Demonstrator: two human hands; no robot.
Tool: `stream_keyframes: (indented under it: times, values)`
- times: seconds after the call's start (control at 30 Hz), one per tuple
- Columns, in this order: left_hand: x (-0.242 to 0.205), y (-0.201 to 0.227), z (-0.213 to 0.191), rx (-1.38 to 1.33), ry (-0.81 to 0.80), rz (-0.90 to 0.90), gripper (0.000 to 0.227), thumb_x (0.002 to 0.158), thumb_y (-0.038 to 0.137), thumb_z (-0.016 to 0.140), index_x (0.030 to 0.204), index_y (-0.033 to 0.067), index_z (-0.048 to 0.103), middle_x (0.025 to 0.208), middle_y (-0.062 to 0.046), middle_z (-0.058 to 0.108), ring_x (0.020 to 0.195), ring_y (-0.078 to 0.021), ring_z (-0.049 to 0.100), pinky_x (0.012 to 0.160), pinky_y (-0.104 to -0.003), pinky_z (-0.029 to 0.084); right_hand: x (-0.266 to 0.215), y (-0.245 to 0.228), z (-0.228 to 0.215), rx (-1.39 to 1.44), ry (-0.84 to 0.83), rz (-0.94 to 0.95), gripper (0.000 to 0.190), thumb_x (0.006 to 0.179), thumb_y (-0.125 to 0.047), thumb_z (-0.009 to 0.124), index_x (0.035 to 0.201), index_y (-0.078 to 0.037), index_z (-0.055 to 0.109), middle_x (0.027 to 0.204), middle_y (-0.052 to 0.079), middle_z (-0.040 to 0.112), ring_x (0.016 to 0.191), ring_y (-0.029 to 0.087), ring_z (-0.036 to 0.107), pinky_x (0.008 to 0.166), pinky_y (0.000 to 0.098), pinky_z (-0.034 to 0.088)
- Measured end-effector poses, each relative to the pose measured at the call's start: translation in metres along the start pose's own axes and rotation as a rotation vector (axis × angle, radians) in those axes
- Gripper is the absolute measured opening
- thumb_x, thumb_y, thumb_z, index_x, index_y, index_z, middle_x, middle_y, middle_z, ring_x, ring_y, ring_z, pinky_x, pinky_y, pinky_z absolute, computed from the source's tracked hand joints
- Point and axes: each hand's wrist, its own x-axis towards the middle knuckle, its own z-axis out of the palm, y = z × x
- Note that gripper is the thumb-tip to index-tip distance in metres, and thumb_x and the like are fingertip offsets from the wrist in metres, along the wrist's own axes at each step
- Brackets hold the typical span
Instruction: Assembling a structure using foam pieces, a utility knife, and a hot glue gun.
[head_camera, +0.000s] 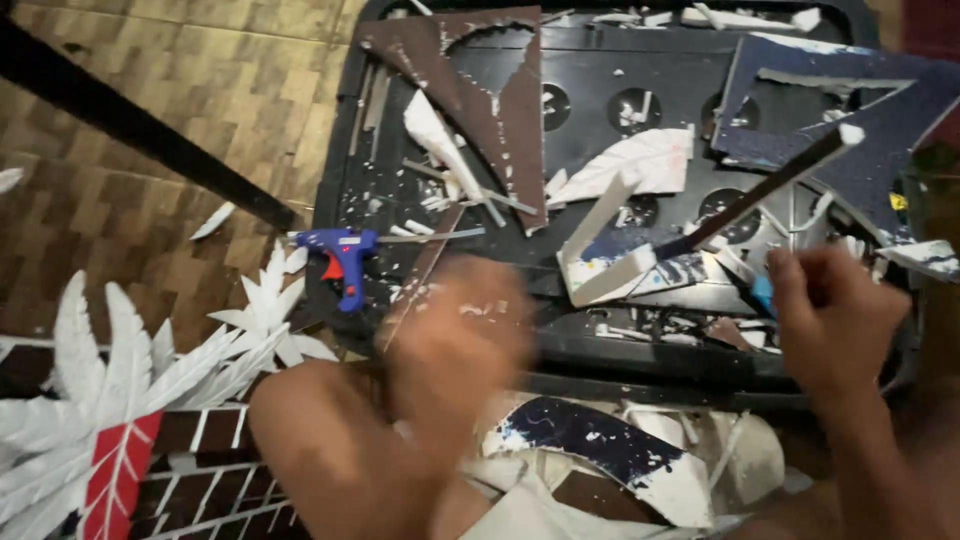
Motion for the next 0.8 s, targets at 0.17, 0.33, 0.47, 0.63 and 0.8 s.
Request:
stream_keyframes:
  times: [0.17,0.33,0.47,0.63,0.8]
  values:
    - [-0.043,-0.08,0.054,-0.371,-0.262,-0.861,0.043,0.086,0.038,0.083,0.098,-0.0033,0.075,0.081,-0.025,0.069,0.077,-0.0466,0.071,0.067,-0.056,0.055,-0.037,-0.082,0.034,0.145,-0.181,-0.108,0.018,0.095,-0.017,0.08,0.079,-0.014,0.072,0.049,0.003,0.056,0.047,0.027,0.058,0.056,0.034,0.043]
    - [-0.069,-0.091,0.093,-0.378,-0.435,-0.968,0.056,0.073,0.044,0.091,0.1,-0.0014,0.074,0.084,-0.022,0.069,0.08,-0.0436,0.073,0.066,-0.055,0.059,-0.049,-0.188,0.056,0.329,-0.554,-0.182,0.016,0.091,-0.025,0.073,0.081,-0.012,0.073,0.049,0.011,0.067,0.041,0.03,0.066,0.046,0.0379,0.05]
    - [-0.065,-0.098,0.067,-0.403,-0.334,-0.933,0.028,0.086,0.029,0.081,0.093,0.0017,0.078,0.075,-0.017,0.07,0.073,-0.0391,0.074,0.063,-0.048,0.06,-0.044,-0.245,0.073,0.531,-0.645,-0.185,0.023,0.094,-0.033,0.071,0.081,-0.014,0.07,0.053,0.01,0.066,0.048,0.031,0.066,0.047,0.0386,0.047]
    - [-0.056,-0.083,0.001,-0.676,0.007,-0.74,0.033,0.088,0.027,0.082,0.103,-0.0025,0.077,0.085,-0.022,0.073,0.082,-0.0438,0.072,0.069,-0.049,0.057,-0.032,-0.3,0.089,0.863,-0.767,0.202,0.048,0.086,-0.045,0.074,0.125,-0.018,0.071,0.095,0.013,0.08,0.083,0.026,0.078,0.07,0.0405,0.06]
    - [-0.04,-0.071,-0.027,-1.177,0.054,-0.257,0.036,0.077,0.016,0.088,0.108,0.0038,0.076,0.1,-0.015,0.077,0.1,-0.0405,0.074,0.086,-0.047,0.06,-0.019,-0.332,0.062,1.359,-0.353,0.929,0.057,0.088,-0.034,0.072,0.134,-0.003,0.059,0.124,0.012,0.064,0.103,0.024,0.063,0.094,0.0482,0.055]
